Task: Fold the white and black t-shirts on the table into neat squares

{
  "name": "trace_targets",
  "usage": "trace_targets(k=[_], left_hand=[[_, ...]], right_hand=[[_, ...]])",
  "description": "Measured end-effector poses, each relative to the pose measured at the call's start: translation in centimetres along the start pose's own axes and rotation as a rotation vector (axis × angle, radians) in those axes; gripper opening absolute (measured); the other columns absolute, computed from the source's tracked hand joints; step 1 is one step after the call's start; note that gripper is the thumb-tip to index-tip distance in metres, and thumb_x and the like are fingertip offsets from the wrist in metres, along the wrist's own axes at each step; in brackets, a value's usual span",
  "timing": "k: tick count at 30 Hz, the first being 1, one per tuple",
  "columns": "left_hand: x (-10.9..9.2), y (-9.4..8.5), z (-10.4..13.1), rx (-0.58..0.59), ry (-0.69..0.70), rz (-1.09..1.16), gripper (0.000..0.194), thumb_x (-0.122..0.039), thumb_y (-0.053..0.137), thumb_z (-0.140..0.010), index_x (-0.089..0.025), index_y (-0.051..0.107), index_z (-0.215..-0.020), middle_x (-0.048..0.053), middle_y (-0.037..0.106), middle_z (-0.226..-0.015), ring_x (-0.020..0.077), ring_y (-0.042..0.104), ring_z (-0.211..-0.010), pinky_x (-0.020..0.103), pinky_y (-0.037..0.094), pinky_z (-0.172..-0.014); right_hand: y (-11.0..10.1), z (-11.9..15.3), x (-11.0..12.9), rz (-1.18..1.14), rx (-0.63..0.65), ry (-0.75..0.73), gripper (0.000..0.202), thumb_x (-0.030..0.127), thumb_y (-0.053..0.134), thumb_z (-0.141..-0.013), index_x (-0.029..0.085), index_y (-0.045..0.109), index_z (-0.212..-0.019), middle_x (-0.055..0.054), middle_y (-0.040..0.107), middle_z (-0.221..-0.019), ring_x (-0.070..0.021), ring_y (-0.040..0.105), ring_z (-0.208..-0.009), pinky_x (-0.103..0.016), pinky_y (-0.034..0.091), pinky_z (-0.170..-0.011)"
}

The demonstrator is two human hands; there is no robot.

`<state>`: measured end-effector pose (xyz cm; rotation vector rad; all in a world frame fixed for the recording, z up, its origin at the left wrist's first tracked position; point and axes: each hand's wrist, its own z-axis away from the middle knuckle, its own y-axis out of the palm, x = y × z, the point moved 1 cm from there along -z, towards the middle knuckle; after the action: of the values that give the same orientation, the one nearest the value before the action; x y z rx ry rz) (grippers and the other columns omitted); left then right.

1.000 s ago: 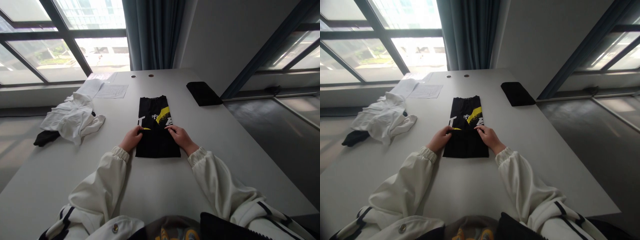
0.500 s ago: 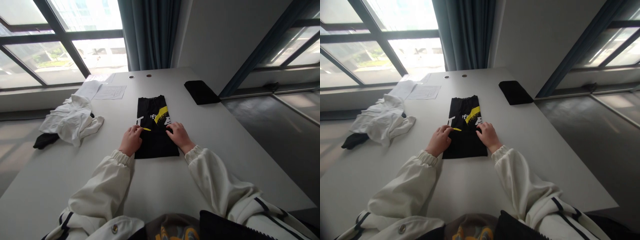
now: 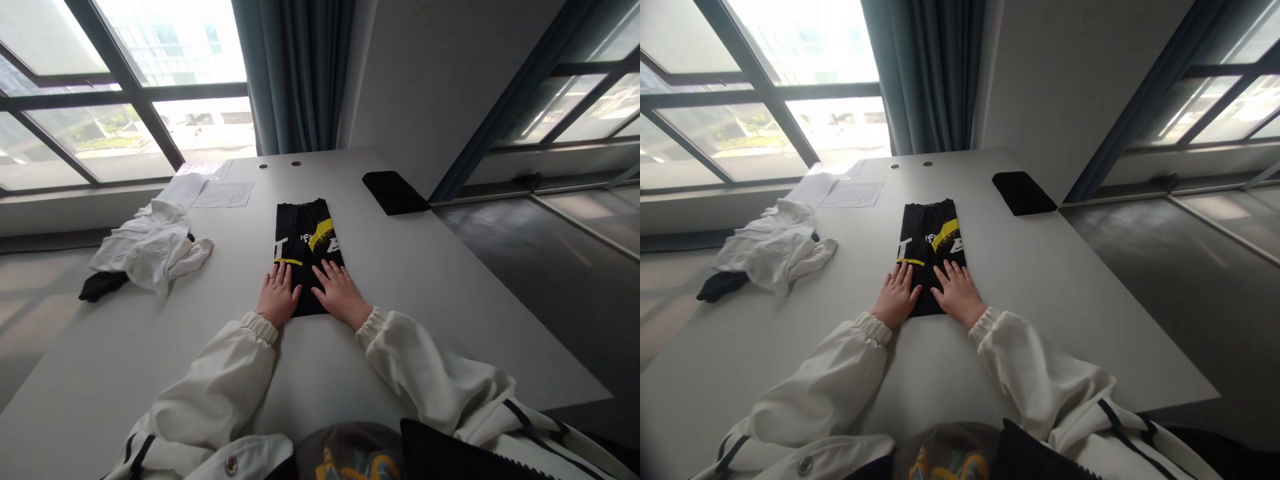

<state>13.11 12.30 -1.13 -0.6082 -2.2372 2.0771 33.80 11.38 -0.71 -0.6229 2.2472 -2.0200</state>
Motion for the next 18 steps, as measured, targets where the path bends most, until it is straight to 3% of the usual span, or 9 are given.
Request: trace_targets(k=[3, 8, 15, 18], left_hand=[[0.7, -0.1, 0.4, 0.029, -0.01, -0.049, 0.072, -0.049, 0.041, -0.108, -0.01, 0.032, -0.168, 0.017, 0.025, -0.176, 0.0332, 0.022, -0.164, 0.052, 0.024, -0.133], [2.4, -1.0, 0.7, 0.076, -0.192, -0.101, 0.075, -0.052, 0.037, -0.109, -0.008, 0.031, -0.169, 0.018, 0.023, -0.177, 0.0344, 0.021, -0.165, 0.055, 0.022, -0.133], [5.3, -2.1, 1.5, 0.065, -0.17, -0.072, 0.061, -0.048, 0.041, -0.109, -0.026, 0.043, -0.166, 0.009, 0.03, -0.176, 0.0362, 0.026, -0.163, 0.059, 0.024, -0.131], [6.3, -2.4, 1.7, 0.008, -0.193, -0.023, 0.057, -0.046, 0.05, -0.106, -0.028, 0.052, -0.159, 0.012, 0.038, -0.173, 0.0389, 0.031, -0.161, 0.061, 0.026, -0.13]], right_hand=[[-0.5, 0.5, -0.8, 0.042, 0.073, 0.084, 0.073, 0.054, 0.047, -0.108, 0.017, 0.035, -0.169, -0.018, 0.024, -0.177, -0.0365, 0.024, -0.163, -0.058, 0.021, -0.131], [-0.8, 1.5, -2.2, 0.056, 0.111, 0.167, 0.077, 0.057, 0.039, -0.109, 0.012, 0.029, -0.171, -0.018, 0.018, -0.178, -0.0343, 0.021, -0.164, -0.056, 0.018, -0.133], [-0.7, 2.6, -4.3, 0.032, 0.116, 0.178, 0.08, 0.055, 0.041, -0.107, 0.007, 0.027, -0.17, -0.02, 0.022, -0.176, -0.0335, 0.022, -0.164, -0.053, 0.018, -0.134], [-0.7, 2.9, -5.1, -0.006, 0.111, 0.113, 0.08, 0.053, 0.046, -0.106, 0.007, 0.028, -0.17, -0.021, 0.024, -0.176, -0.0344, 0.023, -0.164, -0.054, 0.019, -0.134]])
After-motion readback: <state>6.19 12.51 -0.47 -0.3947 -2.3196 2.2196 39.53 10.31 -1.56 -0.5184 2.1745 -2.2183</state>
